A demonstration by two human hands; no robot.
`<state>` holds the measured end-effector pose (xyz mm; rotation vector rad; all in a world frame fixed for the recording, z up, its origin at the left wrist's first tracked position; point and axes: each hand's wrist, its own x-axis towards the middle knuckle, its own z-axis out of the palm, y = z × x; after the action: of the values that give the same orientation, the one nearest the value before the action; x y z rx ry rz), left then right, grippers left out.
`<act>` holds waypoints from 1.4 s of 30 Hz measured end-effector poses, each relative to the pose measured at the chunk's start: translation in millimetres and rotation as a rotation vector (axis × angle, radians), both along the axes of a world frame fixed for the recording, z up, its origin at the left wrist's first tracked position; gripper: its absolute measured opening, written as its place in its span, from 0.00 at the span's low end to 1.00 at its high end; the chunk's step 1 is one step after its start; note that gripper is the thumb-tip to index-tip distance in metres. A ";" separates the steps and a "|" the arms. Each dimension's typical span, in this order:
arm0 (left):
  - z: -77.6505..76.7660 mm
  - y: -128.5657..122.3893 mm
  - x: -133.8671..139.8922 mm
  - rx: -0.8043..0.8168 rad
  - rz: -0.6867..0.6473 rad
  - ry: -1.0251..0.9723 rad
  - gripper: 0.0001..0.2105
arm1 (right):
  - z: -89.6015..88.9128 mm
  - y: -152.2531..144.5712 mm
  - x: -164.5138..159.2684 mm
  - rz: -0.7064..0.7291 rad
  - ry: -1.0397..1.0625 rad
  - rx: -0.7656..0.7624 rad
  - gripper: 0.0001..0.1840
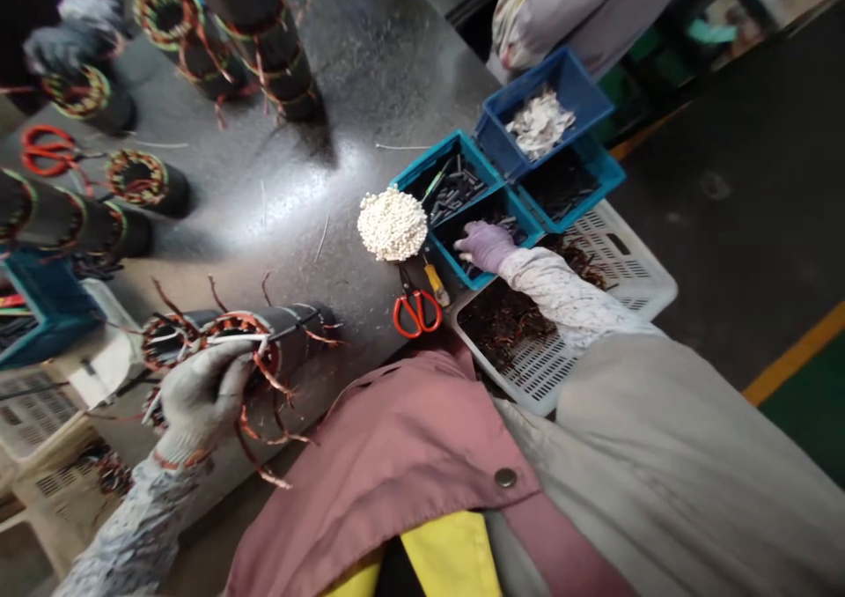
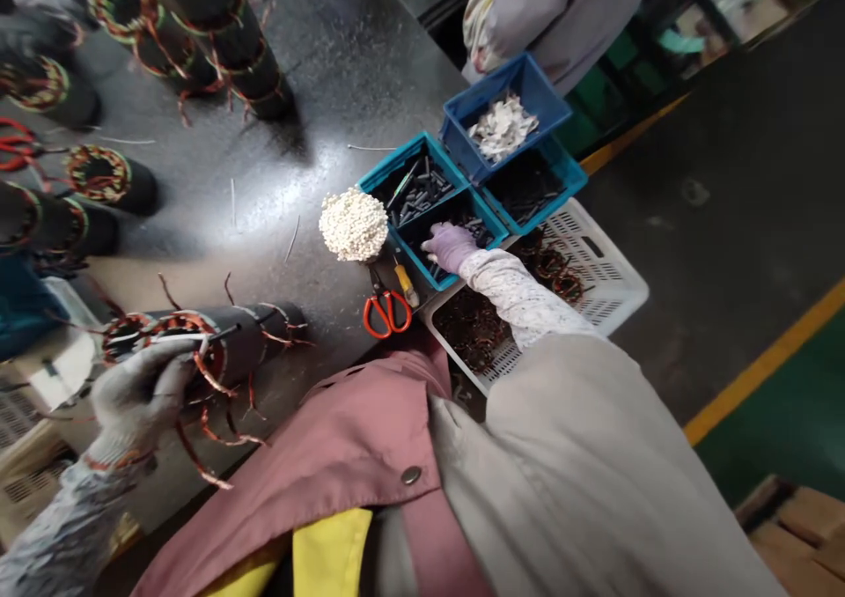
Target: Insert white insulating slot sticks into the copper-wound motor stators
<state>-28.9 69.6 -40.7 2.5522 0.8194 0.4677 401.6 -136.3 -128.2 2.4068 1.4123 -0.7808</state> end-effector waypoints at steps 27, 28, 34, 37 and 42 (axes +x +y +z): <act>-3.2 -1.8 -5.2 -0.048 -0.106 -0.139 0.06 | -33.6 54.0 -249.3 -1.430 1.483 0.380 0.10; -3.6 -1.5 -5.5 -0.049 -0.113 -0.137 0.06 | -34.0 54.9 -248.6 -1.431 1.478 0.390 0.11; -5.9 -1.4 -7.1 -0.050 -0.103 -0.122 0.06 | -36.9 62.1 -243.3 -1.273 1.291 0.450 0.08; -4.8 -2.2 -6.2 -0.048 -0.092 -0.117 0.05 | -35.6 62.1 -237.8 -1.228 1.264 0.420 0.08; -3.8 -3.1 -7.2 -0.046 -0.064 -0.105 0.06 | -32.3 62.3 -236.4 -1.321 1.356 0.353 0.07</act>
<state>-36.1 66.6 -44.5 2.4810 0.7003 0.5507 165.2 -74.0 -160.6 2.8825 -0.3668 -2.9688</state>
